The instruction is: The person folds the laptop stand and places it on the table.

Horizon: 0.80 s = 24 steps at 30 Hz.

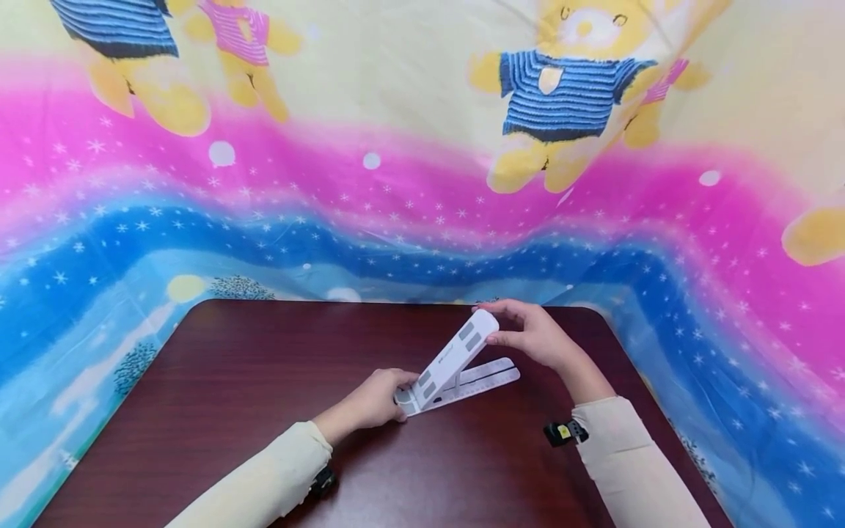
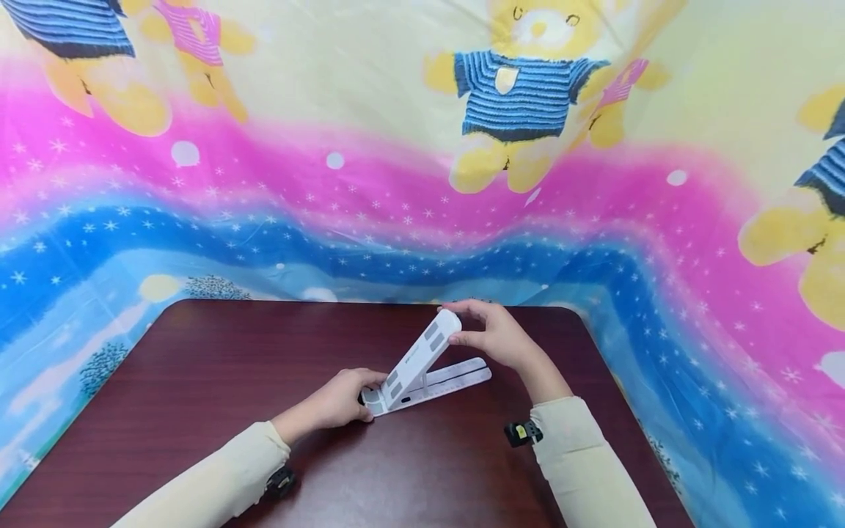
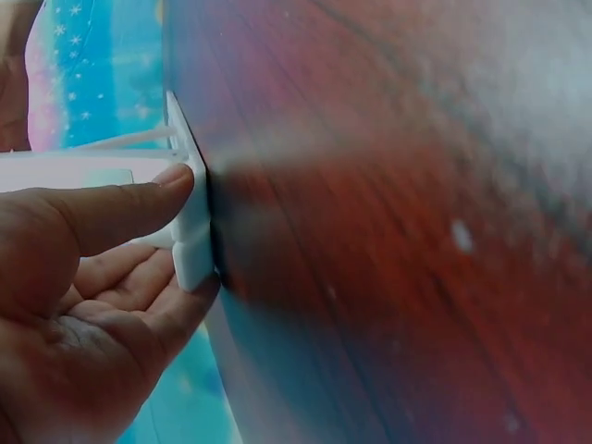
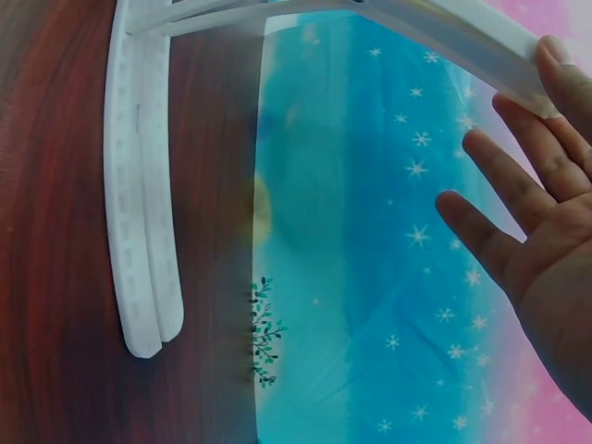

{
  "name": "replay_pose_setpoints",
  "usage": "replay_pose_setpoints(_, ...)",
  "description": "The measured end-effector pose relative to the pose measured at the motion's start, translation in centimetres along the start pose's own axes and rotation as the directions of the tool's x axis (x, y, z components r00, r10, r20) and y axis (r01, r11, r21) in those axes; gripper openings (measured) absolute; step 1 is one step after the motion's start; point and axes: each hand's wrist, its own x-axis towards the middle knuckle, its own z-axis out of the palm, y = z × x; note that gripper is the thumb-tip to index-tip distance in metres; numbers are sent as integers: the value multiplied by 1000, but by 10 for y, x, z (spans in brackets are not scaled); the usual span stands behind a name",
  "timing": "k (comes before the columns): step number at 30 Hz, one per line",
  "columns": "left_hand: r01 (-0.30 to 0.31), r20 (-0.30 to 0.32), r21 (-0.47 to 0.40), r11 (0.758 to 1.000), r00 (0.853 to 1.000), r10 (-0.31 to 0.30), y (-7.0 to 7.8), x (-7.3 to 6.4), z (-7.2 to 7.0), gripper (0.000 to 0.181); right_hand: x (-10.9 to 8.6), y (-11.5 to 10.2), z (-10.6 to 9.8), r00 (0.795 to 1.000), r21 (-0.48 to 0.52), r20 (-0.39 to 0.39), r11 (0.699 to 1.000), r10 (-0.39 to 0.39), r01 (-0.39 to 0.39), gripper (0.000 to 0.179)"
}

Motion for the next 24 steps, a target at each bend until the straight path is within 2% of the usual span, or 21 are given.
replay_pose_setpoints(5, -33, 8, 38, 999, 999, 32, -5, 2, -2, 72, -8, 0, 4, 998, -35, -57, 999, 27, -29, 54)
replay_pose_setpoints(16, -94, 75, 65, 993, 993, 89, -16, 11, -7, 71, -22, -7, 15, 984, -69, -167, 995, 65, -78, 54)
replay_pose_setpoints(24, -69, 105, 61, 996, 993, 63, -24, 16, -9, 71, -24, -7, 21, 976, -78, -210, 994, 61, -79, 60)
